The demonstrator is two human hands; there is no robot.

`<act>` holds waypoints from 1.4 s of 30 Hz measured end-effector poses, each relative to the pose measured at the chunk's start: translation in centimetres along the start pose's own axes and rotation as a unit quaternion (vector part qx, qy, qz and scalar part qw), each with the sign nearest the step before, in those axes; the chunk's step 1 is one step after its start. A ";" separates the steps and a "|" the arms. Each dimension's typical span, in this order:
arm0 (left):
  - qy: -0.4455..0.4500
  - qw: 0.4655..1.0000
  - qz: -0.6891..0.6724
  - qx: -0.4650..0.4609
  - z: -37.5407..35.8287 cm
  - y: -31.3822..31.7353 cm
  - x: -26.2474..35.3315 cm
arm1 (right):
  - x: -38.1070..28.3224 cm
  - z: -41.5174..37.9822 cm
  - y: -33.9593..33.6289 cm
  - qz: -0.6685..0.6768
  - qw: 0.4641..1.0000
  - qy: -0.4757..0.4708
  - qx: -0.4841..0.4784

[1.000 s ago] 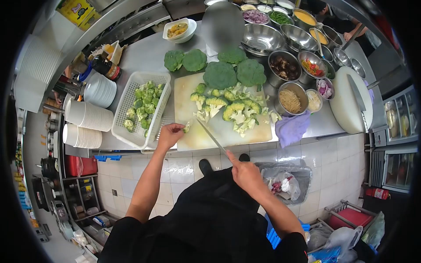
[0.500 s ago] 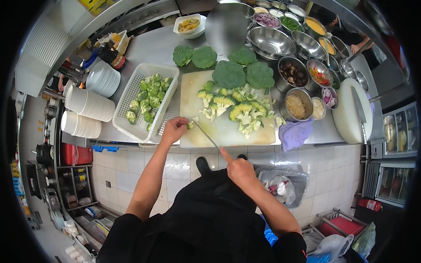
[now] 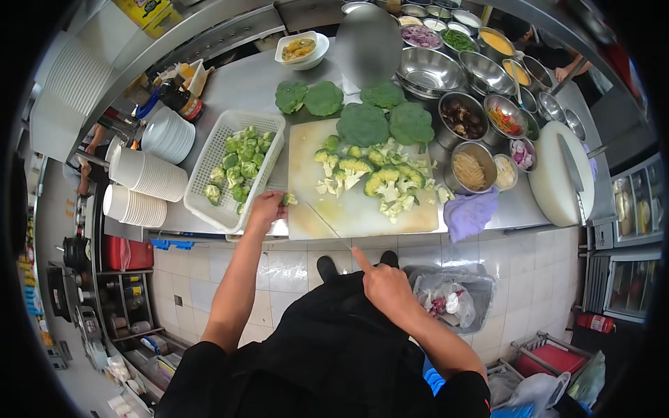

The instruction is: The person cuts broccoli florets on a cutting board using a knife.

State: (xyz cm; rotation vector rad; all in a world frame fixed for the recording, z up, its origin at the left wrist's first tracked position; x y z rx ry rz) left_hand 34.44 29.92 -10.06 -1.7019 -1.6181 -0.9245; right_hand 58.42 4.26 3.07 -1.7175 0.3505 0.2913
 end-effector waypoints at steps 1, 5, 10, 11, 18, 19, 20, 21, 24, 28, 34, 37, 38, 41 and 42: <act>-0.008 1.000 -0.001 0.008 0.5 0.2 -0.7 | -0.3 -0.1 0.0 -0.010 1.000 -0.003 -0.003; 0.037 0.998 -0.009 0.039 0.1 1.1 -1.5 | -1.1 0.2 0.5 -0.026 0.999 -0.025 -0.003; 0.068 0.996 -0.012 0.051 -0.7 1.5 -1.3 | -1.4 1.0 1.9 -0.038 0.999 -0.013 -0.006; 0.072 0.996 -0.015 0.051 -0.6 1.6 -1.4 | -1.3 1.2 2.4 -0.042 0.999 -0.011 -0.001; 0.356 0.896 0.249 0.090 -6.0 -5.0 10.2 | 2.1 0.8 2.8 0.080 0.996 0.011 0.023; 0.445 0.837 0.295 0.120 -9.2 -5.6 14.8 | 2.4 0.6 2.3 0.079 0.996 0.023 0.030; 0.543 0.663 0.445 0.260 -11.3 -5.8 17.3 | 2.5 0.5 2.0 0.079 0.996 0.032 0.035; 0.520 0.729 0.395 0.204 -10.0 -4.9 17.4 | 2.1 0.9 2.2 0.078 0.996 0.020 0.030; 0.357 0.898 0.258 0.001 -5.7 4.5 15.1 | 0.7 3.2 3.4 0.079 0.997 -0.005 0.012; 0.446 0.814 0.356 -0.109 2.5 12.9 8.3 | 1.6 6.4 5.4 0.127 0.992 -0.014 0.010; 0.415 0.859 0.295 -0.063 0.9 9.3 7.9 | 4.5 1.7 1.5 0.046 0.996 0.068 0.021; 0.374 0.877 0.298 -0.052 -1.6 7.0 6.0 | 2.6 -0.1 0.1 0.015 0.997 0.078 -0.004; 0.366 0.882 0.292 -0.048 -2.2 6.8 5.3 | 1.9 0.1 0.1 0.008 0.997 0.077 -0.012; 0.377 0.886 0.268 -0.031 -3.1 7.1 4.4 | 0.8 1.1 0.3 0.016 0.999 0.047 0.004; 0.386 0.885 0.260 -0.023 -3.4 7.2 4.4 | 0.7 1.3 0.4 0.008 0.999 0.042 0.007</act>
Point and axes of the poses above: each hand's wrist, its own z-axis towards the middle knuckle, its own y-axis out of the palm, x = y × z, the point moved 7 cm from there along z, towards the middle knuckle, and after that the axes turned 12 degrees about -z, right-handed, at the moved point
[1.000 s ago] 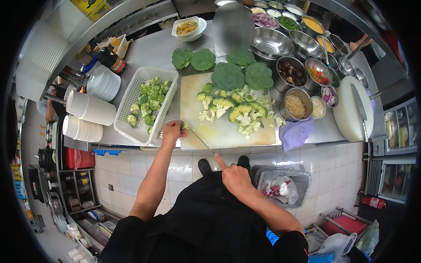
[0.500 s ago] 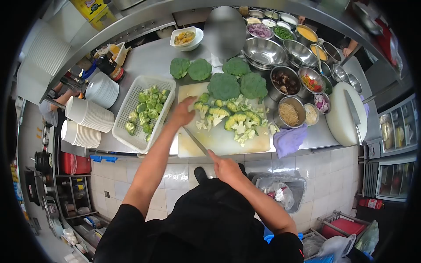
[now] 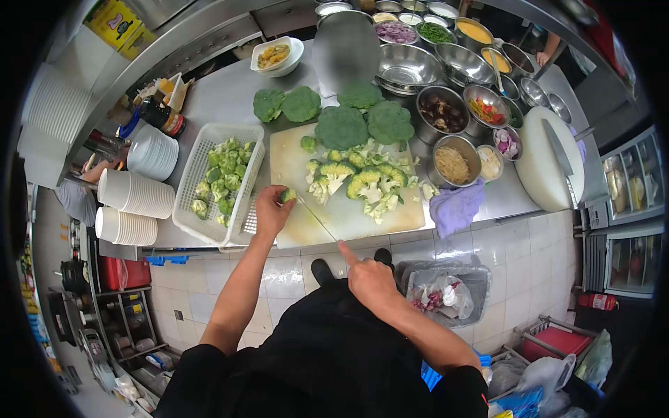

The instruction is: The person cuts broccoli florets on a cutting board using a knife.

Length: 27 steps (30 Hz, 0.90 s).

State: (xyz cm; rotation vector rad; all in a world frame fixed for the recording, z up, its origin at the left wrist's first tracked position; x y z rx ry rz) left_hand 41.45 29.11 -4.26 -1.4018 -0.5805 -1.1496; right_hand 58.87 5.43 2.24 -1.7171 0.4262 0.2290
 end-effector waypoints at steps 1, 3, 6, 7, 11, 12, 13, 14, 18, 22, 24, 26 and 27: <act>0.007 1.000 0.008 0.003 -0.1 0.0 0.2 | -0.2 0.2 0.1 -0.008 1.000 -0.006 0.003; 0.018 1.000 0.024 0.010 -0.2 -0.1 0.5 | -0.4 0.4 0.2 -0.021 1.000 -0.012 -0.001; 0.013 1.000 0.027 -0.005 -0.2 -0.1 0.9 | -0.4 0.4 0.3 -0.037 0.999 -0.011 -0.006; 0.004 1.000 0.030 -0.007 -0.2 -0.1 1.0 | -0.3 0.5 0.8 -0.041 0.999 -0.014 0.000; 0.024 0.999 0.021 -0.028 -0.2 -0.3 1.2 | 0.5 0.1 1.3 -0.070 0.997 -0.001 -0.024; 0.040 0.999 0.013 -0.035 -0.4 -0.4 1.3 | 0.5 0.0 1.0 -0.062 0.998 0.000 -0.033; 0.048 0.998 0.001 -0.042 -0.5 -0.5 1.2 | 0.3 -0.2 0.4 -0.054 0.998 0.002 -0.043; 0.057 0.997 -0.011 -0.050 -0.6 -0.4 1.2 | 0.2 -0.4 0.2 -0.044 0.998 0.005 -0.053; 0.115 0.991 -0.006 -0.068 -1.1 0.0 1.9 | -0.1 0.2 1.3 -0.031 0.999 -0.008 -0.029; 0.108 0.992 0.003 -0.059 -2.0 -0.8 1.4 | 0.9 0.2 1.8 -0.062 0.998 0.000 -0.032; 0.113 0.993 -0.023 -0.037 -3.1 -1.2 1.8 | 1.2 -0.2 1.2 -0.029 0.999 0.003 -0.031; 0.092 0.995 -0.027 -0.036 -3.7 -1.0 0.4 | 1.4 0.1 0.8 0.038 0.999 0.008 -0.020; 0.081 0.996 -0.029 -0.036 -3.8 -0.9 0.1 | 1.4 0.2 0.6 0.072 0.997 0.005 -0.003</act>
Point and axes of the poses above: each hand's wrist, its own z-axis towards the middle knuckle, its own y-axis out of the palm, x = y × z, the point moved 7 cm from there along z, towards the middle knuckle, and after that the axes turned 12 degrees about -z, right-handed, at the moved point
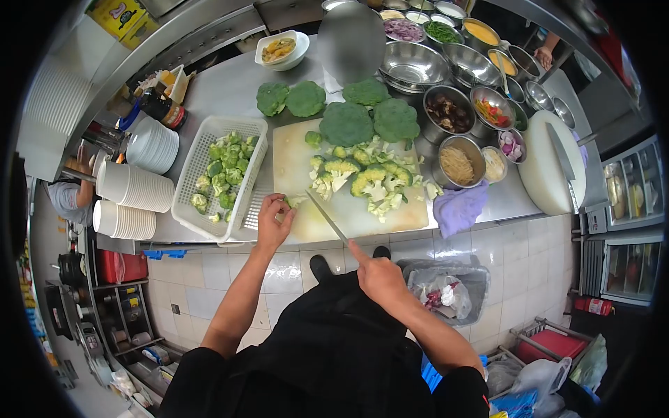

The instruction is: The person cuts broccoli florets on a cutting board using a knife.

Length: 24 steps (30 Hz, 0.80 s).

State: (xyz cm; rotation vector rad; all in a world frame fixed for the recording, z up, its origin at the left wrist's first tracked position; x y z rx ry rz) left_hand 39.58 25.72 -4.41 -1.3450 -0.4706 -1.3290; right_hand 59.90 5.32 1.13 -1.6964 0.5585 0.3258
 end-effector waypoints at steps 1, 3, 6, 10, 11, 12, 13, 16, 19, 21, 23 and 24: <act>0.009 1.000 0.002 0.009 -0.1 0.1 -0.1 | 0.0 0.1 -0.1 0.033 0.999 -0.003 0.015; 0.027 0.999 0.006 0.025 -0.5 0.3 0.0 | 0.5 0.3 0.8 0.078 0.997 -0.005 0.014; 0.026 0.999 0.022 0.034 -0.6 0.5 -0.1 | 2.0 1.2 3.9 0.118 0.992 0.004 -0.033; 0.045 0.997 0.027 0.061 0.3 -2.1 0.5 | 3.3 0.8 3.9 0.132 0.989 0.016 -0.062; 0.082 0.991 0.052 0.089 0.9 -4.2 2.0 | 3.4 0.6 3.5 0.126 0.990 0.016 -0.057; 0.097 0.971 0.149 0.157 1.8 -7.0 5.4 | 3.5 0.4 3.2 0.117 0.992 0.009 -0.048; 0.111 0.937 0.243 0.224 2.6 -9.0 8.5 | 3.5 0.2 2.9 0.107 0.993 0.000 -0.039; 0.128 0.949 0.231 0.172 6.2 -7.6 10.0 | 1.9 1.0 2.2 0.084 0.995 -0.014 -0.043; 0.063 0.994 0.042 -0.075 9.8 2.4 1.3 | 0.3 3.5 3.3 0.053 0.996 -0.028 -0.063; 0.097 0.985 0.055 -0.132 10.8 6.0 0.4 | 0.7 4.7 4.5 0.067 0.995 -0.034 -0.060; 0.103 0.977 0.081 -0.171 11.3 8.3 -2.3 | 1.5 5.2 5.2 0.117 0.992 -0.032 -0.044; 0.074 0.984 0.065 -0.151 11.4 7.5 -2.2 | 2.0 4.7 4.7 0.101 0.994 -0.024 -0.025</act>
Point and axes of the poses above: each hand's wrist, its own z-axis towards the middle knuckle, its own y-axis out of the palm, x = y × z, the point moved 7 cm from there along z, towards the middle knuckle, and after that the axes turned 12 degrees about -z, right-handed, at the moved point
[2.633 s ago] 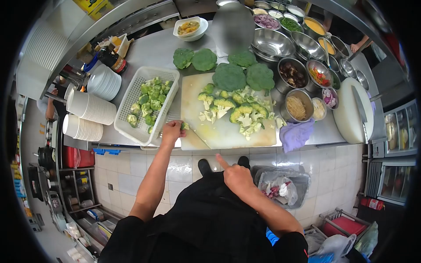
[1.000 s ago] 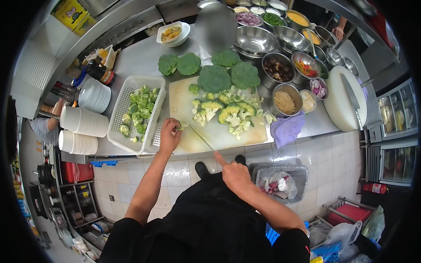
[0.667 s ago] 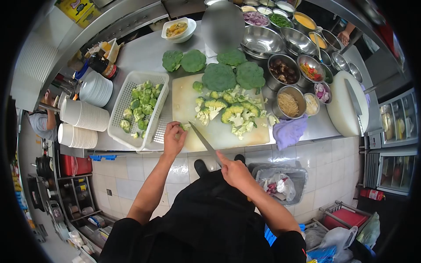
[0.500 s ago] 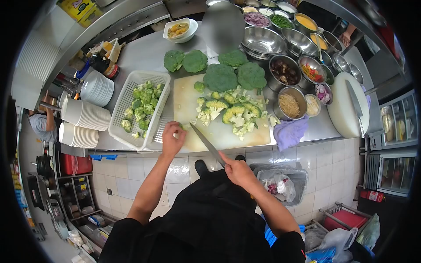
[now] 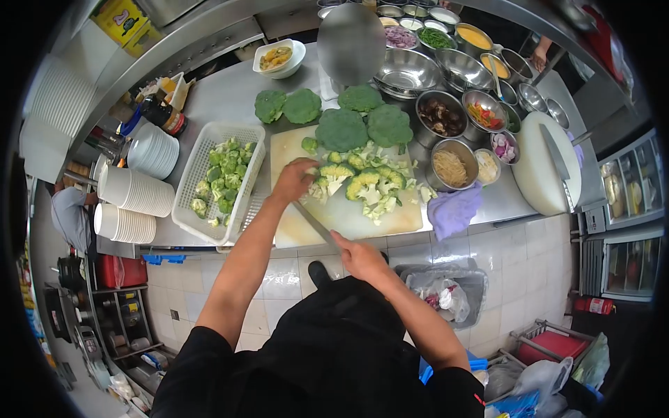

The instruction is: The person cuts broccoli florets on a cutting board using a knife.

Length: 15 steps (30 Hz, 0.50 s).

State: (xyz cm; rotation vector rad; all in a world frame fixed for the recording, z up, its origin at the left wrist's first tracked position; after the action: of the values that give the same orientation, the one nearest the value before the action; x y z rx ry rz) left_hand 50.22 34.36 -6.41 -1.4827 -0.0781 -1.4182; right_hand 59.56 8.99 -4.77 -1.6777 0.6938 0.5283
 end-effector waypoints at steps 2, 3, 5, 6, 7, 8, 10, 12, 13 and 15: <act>-0.060 0.997 -0.036 0.038 -1.3 -2.9 0.6 | 0.9 -2.0 -1.6 -0.030 0.999 0.013 0.035; -0.077 0.994 -0.047 0.065 -2.2 -4.0 0.9 | 0.9 -2.8 -2.2 -0.043 0.998 0.022 0.042; -0.115 0.984 -0.069 0.120 -5.1 -5.3 1.2 | 0.7 -4.7 -3.1 -0.069 0.995 0.042 0.050; -0.108 0.983 -0.065 0.130 -6.1 -5.1 1.5 | 0.2 -4.9 -3.1 -0.079 0.995 0.036 0.059; -0.101 0.983 -0.060 0.142 -7.1 -4.8 1.9 | -0.5 -5.0 -3.0 -0.091 0.993 0.028 0.068; -0.093 0.982 -0.057 0.154 -7.8 -4.6 2.2 | -1.2 -4.9 -3.0 -0.103 0.991 0.020 0.077; -0.088 0.979 -0.060 0.176 -8.3 -4.2 2.5 | -2.7 -4.7 -3.2 -0.125 0.989 0.015 0.071; -0.081 0.974 -0.065 0.202 -8.6 -4.1 3.0 | -3.5 -4.5 -3.1 -0.149 0.987 0.008 0.064; -0.088 0.973 -0.066 0.205 -8.7 -4.2 3.2 | -3.8 -4.4 -2.9 -0.159 0.985 0.004 0.062; -0.103 0.970 -0.069 0.209 -8.9 -4.2 3.5 | -4.2 -4.3 -2.3 -0.190 0.980 0.007 0.057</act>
State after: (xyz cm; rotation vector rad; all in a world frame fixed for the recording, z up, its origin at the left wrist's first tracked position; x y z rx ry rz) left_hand 42.32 28.32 -3.29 -1.2817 -0.5846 -1.2554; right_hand 58.09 5.83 0.60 -1.6538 0.3899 0.2000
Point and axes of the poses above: each hand's wrist, its own z-axis towards the middle knuckle, its own y-axis out of the palm, x = y × z, the point moved 7 cm from there along z, towards the middle knuckle, and after that the axes turned 12 degrees about -z, right-handed, at the moved point
